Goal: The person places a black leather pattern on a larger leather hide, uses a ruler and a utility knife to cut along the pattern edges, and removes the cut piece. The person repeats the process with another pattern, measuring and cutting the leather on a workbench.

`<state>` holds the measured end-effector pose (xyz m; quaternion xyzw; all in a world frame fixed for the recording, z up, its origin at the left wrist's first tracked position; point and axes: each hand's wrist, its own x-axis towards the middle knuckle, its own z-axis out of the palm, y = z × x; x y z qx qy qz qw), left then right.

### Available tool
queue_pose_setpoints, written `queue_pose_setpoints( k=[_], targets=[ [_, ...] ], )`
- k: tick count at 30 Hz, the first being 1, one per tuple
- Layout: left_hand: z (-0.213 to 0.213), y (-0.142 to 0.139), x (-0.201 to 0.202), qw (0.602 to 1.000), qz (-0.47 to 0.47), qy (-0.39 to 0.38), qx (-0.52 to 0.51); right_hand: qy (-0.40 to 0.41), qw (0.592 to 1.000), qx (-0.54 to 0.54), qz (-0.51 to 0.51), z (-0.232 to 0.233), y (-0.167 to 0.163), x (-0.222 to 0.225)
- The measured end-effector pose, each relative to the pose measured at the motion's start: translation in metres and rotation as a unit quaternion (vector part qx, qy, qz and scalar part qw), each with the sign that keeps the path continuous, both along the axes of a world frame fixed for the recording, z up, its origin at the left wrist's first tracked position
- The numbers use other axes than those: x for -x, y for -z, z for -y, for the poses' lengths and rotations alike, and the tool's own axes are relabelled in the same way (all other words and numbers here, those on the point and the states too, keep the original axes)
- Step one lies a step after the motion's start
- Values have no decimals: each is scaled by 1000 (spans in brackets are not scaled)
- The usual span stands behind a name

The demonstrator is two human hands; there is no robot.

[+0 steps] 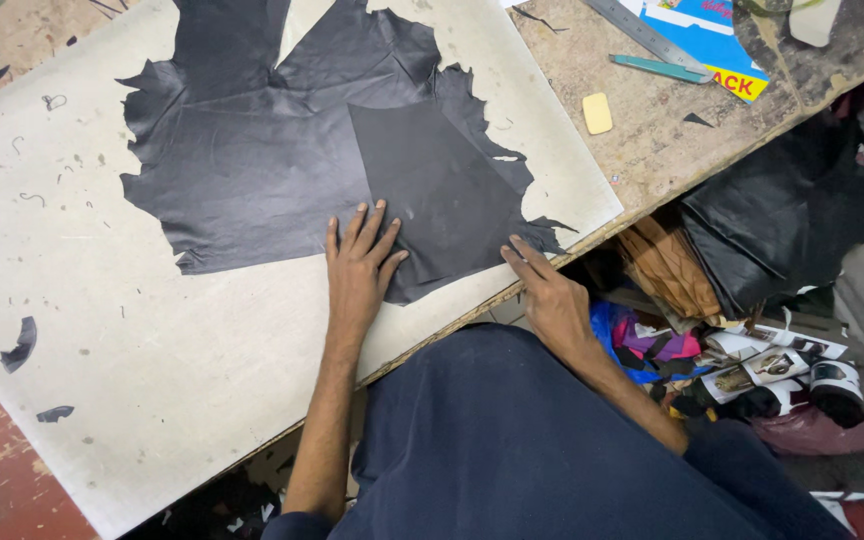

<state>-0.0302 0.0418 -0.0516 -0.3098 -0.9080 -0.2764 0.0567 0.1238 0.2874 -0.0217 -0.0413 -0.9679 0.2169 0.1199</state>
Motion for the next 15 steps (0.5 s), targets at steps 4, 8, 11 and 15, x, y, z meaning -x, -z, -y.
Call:
queue_pose_setpoints(
  k=[4, 8, 11, 15],
  targets=[
    [-7, 7, -8, 1000, -11, -22, 10, -2, 999, 18, 28, -6, 3, -7],
    [-10, 10, -12, 999, -22, -26, 22, -13, 1000, -3, 10, -8, 6, -12],
    [-11, 9, -17, 999, -20, -26, 26, -3, 1000, 9, 24, -9, 8, -17],
    [-8, 4, -15, 1000, 4, -21, -20, 8, 999, 26, -30, -12, 8, -22]
  ],
)
